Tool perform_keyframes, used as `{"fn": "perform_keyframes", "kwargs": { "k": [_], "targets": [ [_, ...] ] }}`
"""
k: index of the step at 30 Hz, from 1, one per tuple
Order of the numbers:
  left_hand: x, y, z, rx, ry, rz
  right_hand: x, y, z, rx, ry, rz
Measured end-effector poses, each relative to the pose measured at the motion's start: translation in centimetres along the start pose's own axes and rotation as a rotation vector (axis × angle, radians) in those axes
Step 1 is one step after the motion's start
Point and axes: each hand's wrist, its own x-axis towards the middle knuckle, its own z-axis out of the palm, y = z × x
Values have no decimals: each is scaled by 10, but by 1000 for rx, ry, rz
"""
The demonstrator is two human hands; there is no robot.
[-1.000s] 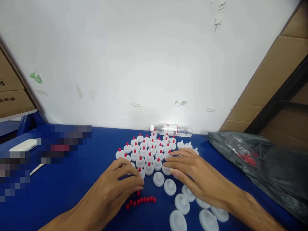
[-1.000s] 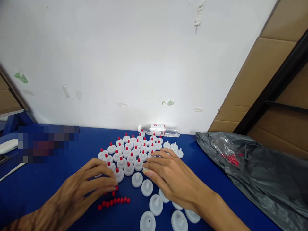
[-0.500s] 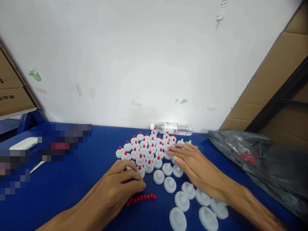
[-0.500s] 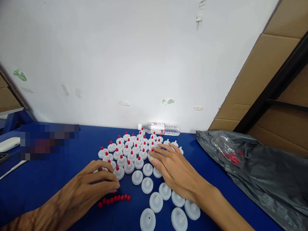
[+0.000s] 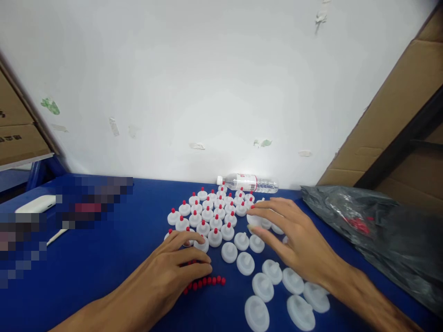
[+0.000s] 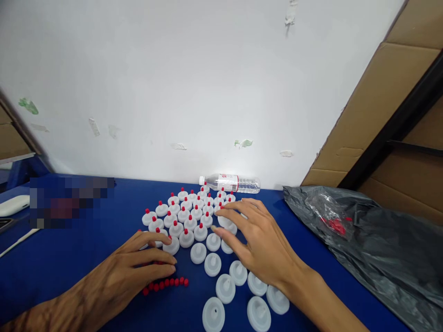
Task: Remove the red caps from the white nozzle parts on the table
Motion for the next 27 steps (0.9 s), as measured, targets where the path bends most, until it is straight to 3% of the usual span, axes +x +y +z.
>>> {"fn": "perform_keyframes", "kwargs": {
  "k": [3, 8, 16, 20, 27],
  "targets": [
    [3, 2, -4, -14, 15, 31, -2, -5, 1, 67, 33, -11],
    [7, 5, -9, -32, -39, 35, -3, -14, 1, 62, -25, -79],
    [6, 5, -9, 6, -9, 33, -3, -27, 3, 97, -70, -224],
    [5, 13, -16, -36, -29, -10, -5, -33, 6, 69, -17, -284],
    [7, 35, -19, -6, 96, 19, -4, -64, 15, 47, 107, -390]
  ]
}}
